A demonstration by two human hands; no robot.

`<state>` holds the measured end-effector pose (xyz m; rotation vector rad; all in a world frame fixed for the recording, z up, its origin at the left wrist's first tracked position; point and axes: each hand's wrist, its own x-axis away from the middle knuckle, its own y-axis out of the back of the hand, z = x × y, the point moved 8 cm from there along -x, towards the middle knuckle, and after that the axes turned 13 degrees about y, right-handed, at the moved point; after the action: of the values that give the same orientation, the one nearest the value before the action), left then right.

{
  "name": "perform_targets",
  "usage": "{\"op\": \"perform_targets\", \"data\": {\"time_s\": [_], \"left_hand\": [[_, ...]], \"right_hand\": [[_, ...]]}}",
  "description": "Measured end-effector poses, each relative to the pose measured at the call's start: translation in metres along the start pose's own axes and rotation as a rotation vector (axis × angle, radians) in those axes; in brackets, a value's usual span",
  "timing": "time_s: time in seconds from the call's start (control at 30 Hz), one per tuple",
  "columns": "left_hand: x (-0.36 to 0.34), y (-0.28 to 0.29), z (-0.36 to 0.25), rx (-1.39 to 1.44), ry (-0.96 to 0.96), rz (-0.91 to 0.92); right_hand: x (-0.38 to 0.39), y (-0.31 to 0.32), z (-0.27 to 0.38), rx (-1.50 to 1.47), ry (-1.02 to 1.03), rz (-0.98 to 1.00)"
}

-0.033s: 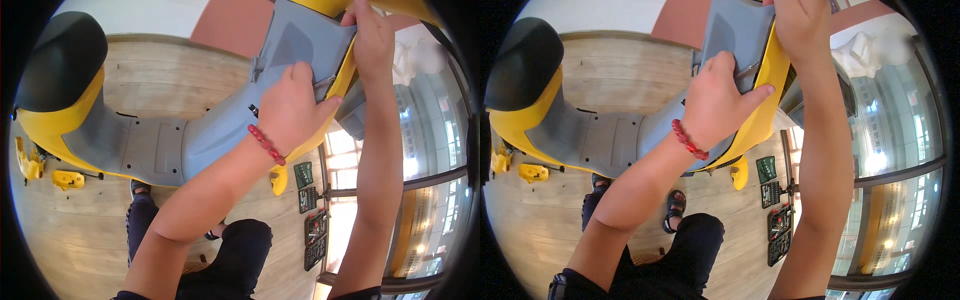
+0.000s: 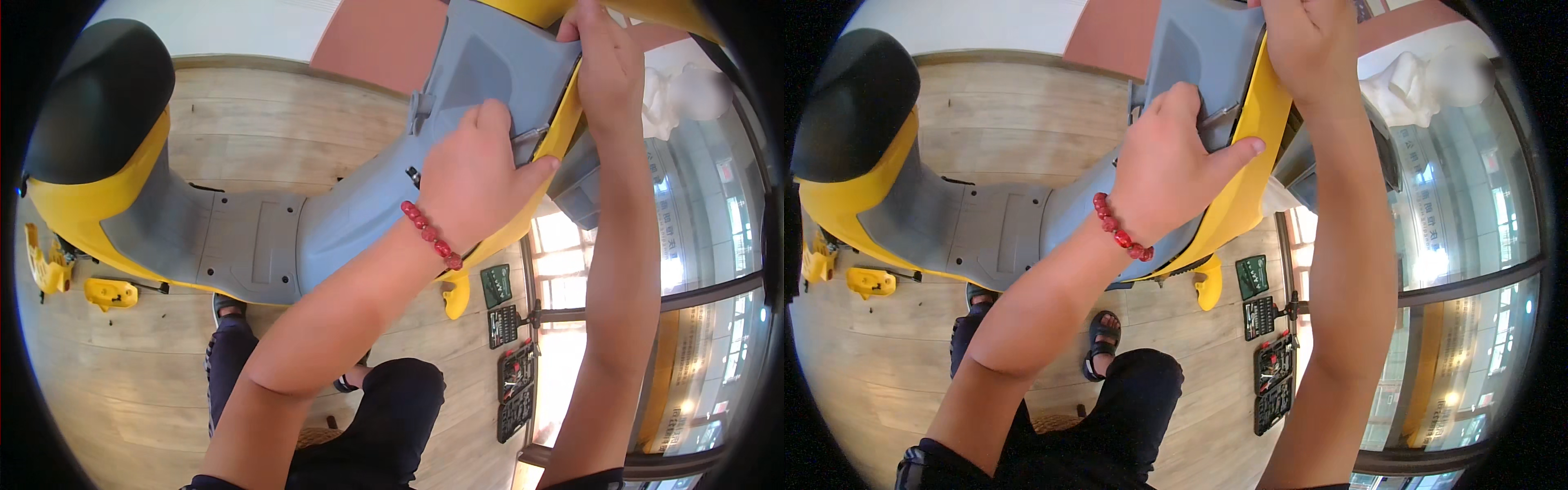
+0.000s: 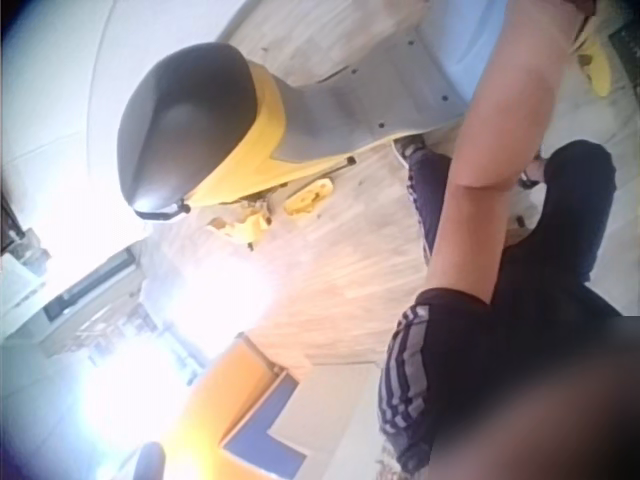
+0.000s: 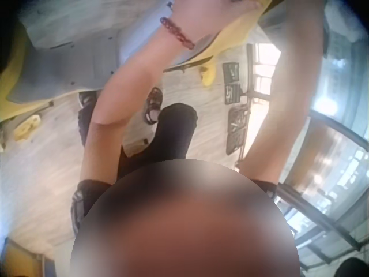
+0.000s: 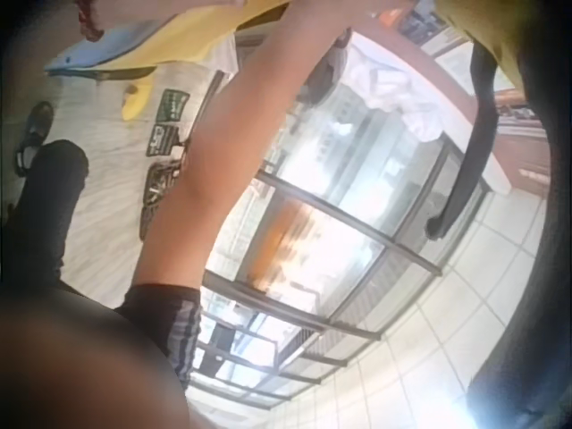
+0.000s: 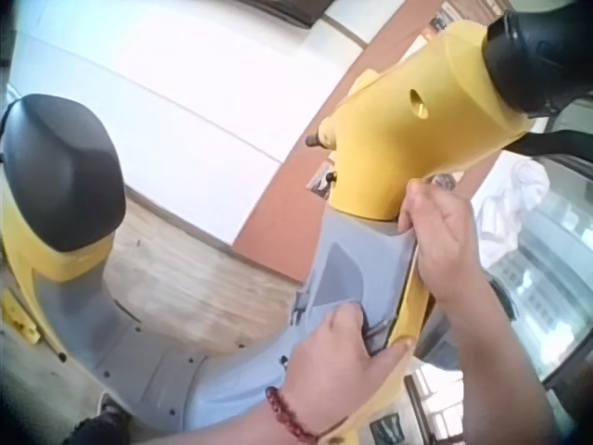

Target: Repairing a scooter by using a screwdriver to remove and re-install screws on the plastic body panels.

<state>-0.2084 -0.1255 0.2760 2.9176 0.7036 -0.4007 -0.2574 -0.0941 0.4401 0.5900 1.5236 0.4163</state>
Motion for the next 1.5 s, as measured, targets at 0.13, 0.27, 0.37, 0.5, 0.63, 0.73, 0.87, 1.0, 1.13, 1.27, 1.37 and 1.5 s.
{"op": "perform_targets", "data": {"time_s": [0.13, 0.27, 0.37, 0.5, 0.63, 0.73, 0.87, 1.0, 1.13, 1.27, 1.37, 1.5], "left_hand": [[0.0, 0.008, -0.004, 0.031, -0.099, -0.086], [-0.004, 0.005, -0.002, 0.04, -0.089, -0.05], [-0.002, 0.008, -0.005, 0.022, -0.108, -0.075], [-0.003, 0.006, -0.004, 0.034, -0.069, 0.015], [-0.007, 0.009, -0.006, 0.041, -0.111, 0.007], [-0.008, 0.01, -0.005, 0.051, -0.117, -0.016], [-0.01, 0.008, -0.005, 0.089, -0.104, -0.037], [-0.01, 0.007, -0.003, 0.06, -0.111, -0.051], [-0.01, 0.008, -0.005, 0.013, -0.166, -0.055], [-0.013, 0.007, -0.005, -0.011, -0.161, -0.018], [-0.014, 0.012, -0.009, -0.032, -0.226, -0.092], [-0.018, 0.008, -0.007, 0.052, -0.17, 0.041]], "right_hand": [[0.005, 0.001, 0.004, 0.141, 0.053, -0.02], [0.003, -0.001, 0.013, 0.215, 0.061, -0.004], [0.003, 0.0, 0.012, 0.201, -0.004, -0.052], [0.004, -0.004, 0.012, 0.202, -0.03, -0.035], [0.003, -0.003, 0.025, 0.272, 0.066, -0.087], [0.0, -0.004, 0.03, 0.297, 0.059, -0.077], [-0.003, -0.006, 0.038, 0.353, 0.088, -0.096], [-0.005, -0.004, 0.03, 0.35, 0.054, -0.089], [0.004, 0.01, 0.011, 0.242, -0.016, -0.071], [0.058, 0.028, 0.034, 0.724, 0.06, -0.13], [0.17, 0.04, 0.025, 0.228, -0.628, -0.58], [0.218, -0.009, 0.055, 0.41, -0.534, -0.108]]}}
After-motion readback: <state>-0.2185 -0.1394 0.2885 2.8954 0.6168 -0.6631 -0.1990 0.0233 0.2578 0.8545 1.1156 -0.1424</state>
